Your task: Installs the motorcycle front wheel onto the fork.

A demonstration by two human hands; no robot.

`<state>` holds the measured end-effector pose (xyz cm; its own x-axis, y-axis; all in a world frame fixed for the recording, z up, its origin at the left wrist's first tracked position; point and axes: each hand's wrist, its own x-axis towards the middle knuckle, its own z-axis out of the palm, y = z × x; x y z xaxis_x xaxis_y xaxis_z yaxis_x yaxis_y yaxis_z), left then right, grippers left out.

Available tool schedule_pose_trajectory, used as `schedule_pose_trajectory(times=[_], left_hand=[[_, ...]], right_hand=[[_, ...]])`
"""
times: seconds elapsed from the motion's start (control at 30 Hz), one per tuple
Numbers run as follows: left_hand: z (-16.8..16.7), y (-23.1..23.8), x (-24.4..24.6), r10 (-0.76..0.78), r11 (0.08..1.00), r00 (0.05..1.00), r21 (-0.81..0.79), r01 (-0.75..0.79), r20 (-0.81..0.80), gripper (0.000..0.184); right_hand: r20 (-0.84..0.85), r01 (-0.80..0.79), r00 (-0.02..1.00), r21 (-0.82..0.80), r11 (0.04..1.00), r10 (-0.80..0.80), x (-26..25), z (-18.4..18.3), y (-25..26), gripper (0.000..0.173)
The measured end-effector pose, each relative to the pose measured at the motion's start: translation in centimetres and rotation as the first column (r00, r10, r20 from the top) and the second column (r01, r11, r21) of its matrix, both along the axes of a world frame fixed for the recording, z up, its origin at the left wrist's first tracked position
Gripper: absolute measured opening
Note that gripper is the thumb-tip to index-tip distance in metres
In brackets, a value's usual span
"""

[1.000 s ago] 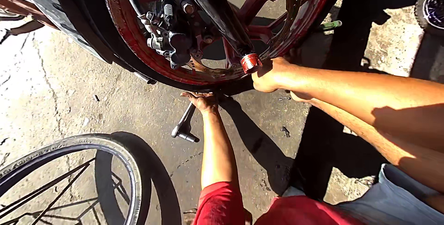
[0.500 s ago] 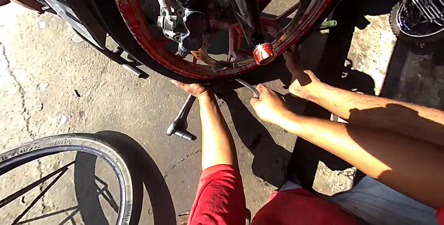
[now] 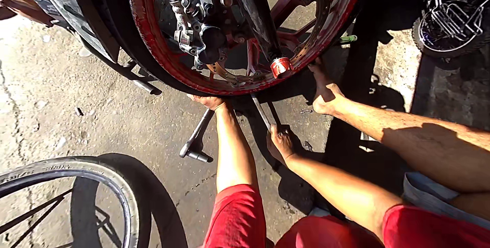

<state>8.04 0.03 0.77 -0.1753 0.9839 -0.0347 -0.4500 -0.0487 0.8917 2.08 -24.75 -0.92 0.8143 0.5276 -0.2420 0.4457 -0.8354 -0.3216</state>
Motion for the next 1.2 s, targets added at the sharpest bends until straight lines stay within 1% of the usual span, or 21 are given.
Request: schedule_pose_trajectory(times=[0.03,0.1,0.23,0.33,0.4,0.43,0.5,0.53,0.57,0.6,0.67,0.73,0.8,0.83,0.9,0.97,1.03,1.1,1.13,1.17,1.2], left_hand=[[0.0,-0.2,-0.2,0.001,1.0,0.999,-0.005,-0.001,-0.042,0.058],[-1.0,0.0,-0.9,0.005,1.0,0.985,0.01,-0.003,-0.174,0.058],[-1.9,0.1,-0.6,-0.023,0.999,0.995,-0.05,0.018,-0.095,0.063],[-1.6,-1.0,-0.4,-0.024,0.994,0.993,-0.105,0.012,-0.115,0.065],[-1.1,-1.9,-0.7,-0.065,0.979,0.977,-0.201,0.024,-0.201,0.067],[-1.3,-2.1,-0.9,-0.096,0.963,0.947,-0.269,0.01,-0.306,0.069],[-1.9,-2.0,-1.4,-0.172,0.927,0.868,-0.375,-0.017,-0.465,0.077],[-2.3,-1.8,-1.8,-0.168,0.918,0.848,-0.393,-0.052,-0.504,0.08],[-1.6,-2.2,-2.7,-0.198,0.919,0.845,-0.395,-0.018,-0.498,0.075],[-0.4,-3.0,-3.7,-0.216,0.931,0.859,-0.362,0.038,-0.465,0.068],[1.8,-4.2,-5.5,-0.247,0.957,0.872,-0.248,0.151,-0.422,0.058],[3.4,-4.6,-6.7,-0.339,0.939,0.844,-0.2,0.278,-0.416,0.062],[3.9,-4.2,-6.9,-0.404,0.913,0.807,-0.237,0.331,-0.43,0.069],[3.9,-4.3,-7.1,-0.419,0.906,0.772,-0.276,0.321,-0.478,0.072],[4.2,-4.7,-6.7,-0.414,0.908,0.664,-0.335,0.251,-0.623,0.077],[5.9,-5.9,-5.7,-0.393,0.917,0.553,-0.36,0.173,-0.734,0.079],[6.8,-6.6,-4.6,-0.392,0.914,0.449,-0.396,0.09,-0.803,0.084],[6.2,-7.0,-4.0,-0.4,0.912,0.352,-0.406,0.06,-0.846,0.084],[6.0,-7.9,-3.9,-0.353,0.934,0.312,-0.349,0.07,-0.882,0.082],[6.7,-9.6,-3.7,-0.274,0.962,0.265,-0.261,0.082,-0.925,0.079],[9.5,-12.1,-3.2,-0.269,0.963,0.213,-0.261,0.063,-0.939,0.073]], right_hand=[[0.08,-0.068,0.994,0.0,0.998,0.068,0.1,-0.4,-0.7,0.033],[0.133,-0.151,0.98,0.018,0.988,0.148,1.1,0.6,-2.2,0.034],[0.036,-0.285,0.957,-0.07,0.956,0.288,5.1,3.6,-7.7,0.039],[-0.152,-0.379,0.922,-0.175,0.909,0.355,6.2,5.9,-11.7,0.045],[-0.233,-0.436,0.89,-0.178,0.882,0.392,5.7,7.3,-13.9,0.056],[-0.225,-0.45,0.883,-0.155,0.879,0.412,5.1,8.2,-15.2,0.062],[-0.073,-0.454,0.89,-0.052,0.89,0.45,3.2,10.0,-18.4,0.06],[0.063,-0.456,0.889,0.011,0.89,0.455,2.2,10.5,-20.4,0.056],[0.185,-0.457,0.879,0.065,0.887,0.439,1.3,10.9,-22.6,0.051],[0.262,-0.447,0.874,0.103,0.889,0.409,0.8,11.4,-24.9,0.048],[0.302,-0.369,0.902,0.162,0.915,0.31,0.4,12.2,-29.5,0.045],[0.297,-0.237,0.94,0.228,0.944,0.165,0.9,12.4,-33.8,0.041],[0.147,-0.082,0.988,0.209,0.975,0.052,1.7,13.6,-38.2,0.038],[0.041,0.012,0.999,0.176,0.984,-0.02,1.8,14.3,-40.7,0.038],[-0.036,0.181,0.983,0.105,0.978,-0.178,2.2,14.7,-45.9,0.036],[-0.103,0.367,0.926,0.015,0.93,-0.363,2.2,14.7,-51.0,0.035],[-0.151,0.512,0.836,-0.129,0.849,-0.527,2.4,14.0,-55.5,0.035],[-0.23,0.557,0.746,-0.298,0.775,-0.625,2.3,12.4,-60.3,0.038],[-0.281,0.549,0.698,-0.379,0.745,-0.658,1.8,11.5,-62.5,0.041],[-0.333,0.53,0.651,-0.444,0.723,-0.682,1.3,10.7,-64.3,0.044],[-0.378,0.517,0.605,-0.482,0.707,-0.7,0.7,10.4,-65.8,0.043]])
